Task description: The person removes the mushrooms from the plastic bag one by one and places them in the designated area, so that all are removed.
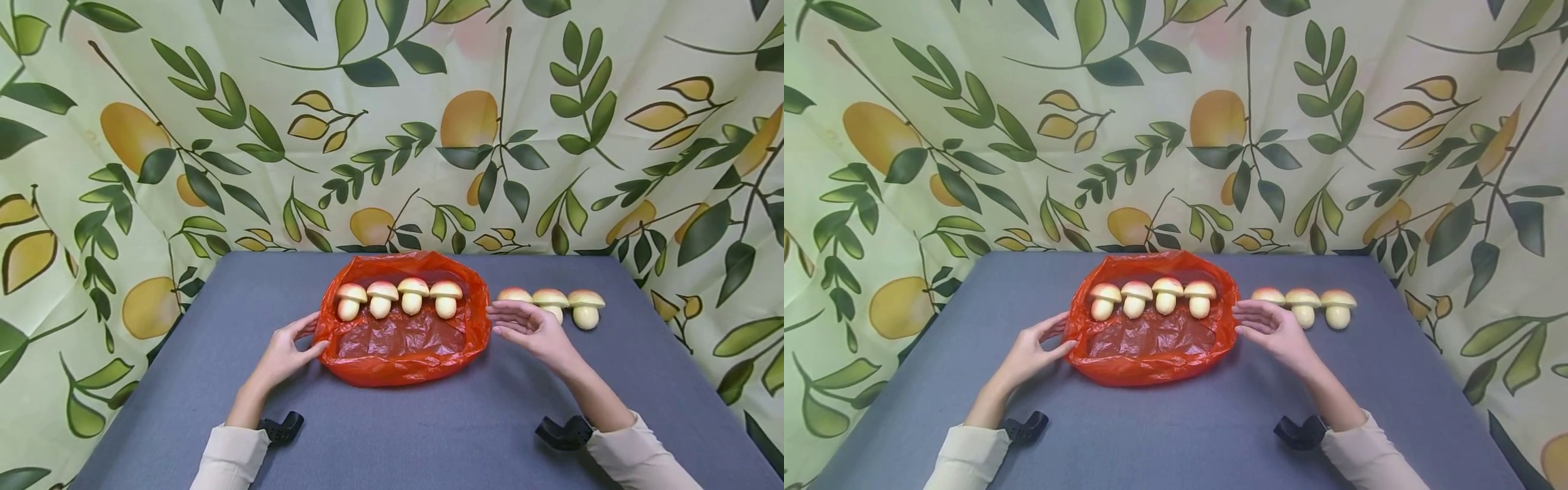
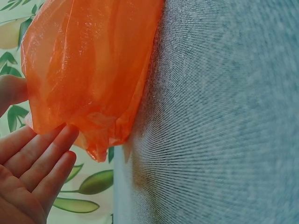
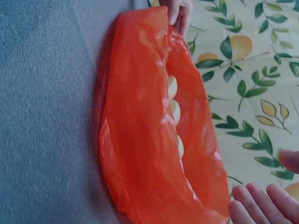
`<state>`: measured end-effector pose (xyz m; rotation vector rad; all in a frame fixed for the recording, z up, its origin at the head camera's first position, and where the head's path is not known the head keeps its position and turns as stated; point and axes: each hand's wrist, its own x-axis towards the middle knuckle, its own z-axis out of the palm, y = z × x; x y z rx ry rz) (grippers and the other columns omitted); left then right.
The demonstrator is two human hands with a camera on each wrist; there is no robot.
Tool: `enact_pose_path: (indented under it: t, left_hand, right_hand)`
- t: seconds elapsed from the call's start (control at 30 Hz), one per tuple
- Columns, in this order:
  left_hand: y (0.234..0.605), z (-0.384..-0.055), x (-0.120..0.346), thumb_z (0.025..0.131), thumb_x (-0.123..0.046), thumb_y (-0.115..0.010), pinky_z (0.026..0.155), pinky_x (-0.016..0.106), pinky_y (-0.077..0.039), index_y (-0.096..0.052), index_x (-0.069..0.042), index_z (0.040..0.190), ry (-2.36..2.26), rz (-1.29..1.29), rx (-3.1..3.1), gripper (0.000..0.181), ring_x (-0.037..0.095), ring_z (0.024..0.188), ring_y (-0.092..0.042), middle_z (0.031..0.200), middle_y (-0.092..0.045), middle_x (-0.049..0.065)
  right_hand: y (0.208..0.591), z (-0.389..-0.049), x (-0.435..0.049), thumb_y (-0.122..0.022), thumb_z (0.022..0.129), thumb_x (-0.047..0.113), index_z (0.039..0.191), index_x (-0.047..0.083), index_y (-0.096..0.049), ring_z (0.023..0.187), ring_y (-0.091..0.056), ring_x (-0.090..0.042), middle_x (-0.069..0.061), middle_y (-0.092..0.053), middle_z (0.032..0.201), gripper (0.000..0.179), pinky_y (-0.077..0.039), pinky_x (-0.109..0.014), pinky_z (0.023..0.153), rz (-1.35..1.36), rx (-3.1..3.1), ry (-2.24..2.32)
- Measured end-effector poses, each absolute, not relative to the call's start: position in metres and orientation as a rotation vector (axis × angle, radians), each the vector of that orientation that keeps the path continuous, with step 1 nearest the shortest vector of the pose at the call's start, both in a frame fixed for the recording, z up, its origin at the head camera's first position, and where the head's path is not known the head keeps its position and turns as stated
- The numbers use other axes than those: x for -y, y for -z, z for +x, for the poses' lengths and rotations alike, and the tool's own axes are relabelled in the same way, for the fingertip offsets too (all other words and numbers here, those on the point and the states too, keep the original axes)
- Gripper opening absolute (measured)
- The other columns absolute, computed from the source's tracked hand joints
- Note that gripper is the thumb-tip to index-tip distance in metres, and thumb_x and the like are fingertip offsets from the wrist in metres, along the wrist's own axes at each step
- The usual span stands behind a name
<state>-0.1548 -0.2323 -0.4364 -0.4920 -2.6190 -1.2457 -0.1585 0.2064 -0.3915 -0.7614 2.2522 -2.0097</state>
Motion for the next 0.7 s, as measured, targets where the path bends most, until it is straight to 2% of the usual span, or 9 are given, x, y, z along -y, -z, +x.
enact_pose_path:
  t: [0.07, 0.13, 0.57, 0.63, 0.7]
  left_hand:
    - [0.436, -0.155, 0.232, 0.081, -0.008, -0.076, 0.093, 0.045, -0.057, -0.055, 0.007, 0.13, 1.238, -0.497, 2.618, 0.055, 0.036, 0.104, -0.068, 0.113, -0.07, 0.023]
    - [0.436, -0.155, 0.232, 0.08, -0.007, -0.076, 0.092, 0.045, -0.057, -0.055, 0.007, 0.13, 1.234, -0.497, 2.618, 0.055, 0.036, 0.104, -0.068, 0.113, -0.07, 0.023]
    - [0.439, -0.156, 0.233, 0.08, -0.006, -0.076, 0.092, 0.043, -0.057, -0.055, 0.007, 0.13, 1.238, -0.494, 2.618, 0.056, 0.036, 0.104, -0.068, 0.114, -0.069, 0.023]
    - [0.44, -0.156, 0.233, 0.08, -0.006, -0.076, 0.092, 0.043, -0.058, -0.055, 0.007, 0.13, 1.231, -0.501, 2.611, 0.056, 0.036, 0.103, -0.068, 0.113, -0.069, 0.023]
    - [0.44, -0.157, 0.233, 0.08, -0.006, -0.076, 0.092, 0.042, -0.058, -0.055, 0.007, 0.13, 1.228, -0.503, 2.612, 0.056, 0.036, 0.103, -0.068, 0.113, -0.07, 0.023]
  right_hand:
    - [0.392, -0.159, -0.202, -0.061, 0.089, -0.006, 0.122, -0.022, -0.046, 0.102, -0.068, 0.002, 0.019, -0.069, 0.111, 0.04, -0.056, -0.01, 0.085, -0.756, -2.273, 1.978]
    - [0.393, -0.159, -0.197, -0.062, 0.088, -0.006, 0.122, -0.024, -0.045, 0.101, -0.067, 0.004, 0.022, -0.068, 0.11, 0.042, -0.056, -0.01, 0.085, -0.765, -2.289, 1.953]
    - [0.398, -0.169, -0.168, -0.064, 0.088, -0.001, 0.124, -0.021, -0.047, 0.102, -0.063, 0.01, 0.027, -0.064, 0.109, 0.044, -0.053, -0.008, 0.089, -0.758, -2.294, 1.861]
    - [0.399, -0.171, -0.165, -0.064, 0.089, 0.0, 0.124, -0.02, -0.047, 0.101, -0.063, 0.01, 0.017, -0.066, 0.113, 0.044, -0.053, -0.008, 0.089, -0.738, -2.296, 1.849]
    - [0.401, -0.173, -0.162, -0.063, 0.089, 0.0, 0.124, -0.018, -0.049, 0.101, -0.062, 0.011, -0.003, -0.068, 0.118, 0.042, -0.053, -0.008, 0.089, -0.732, -2.318, 1.816]
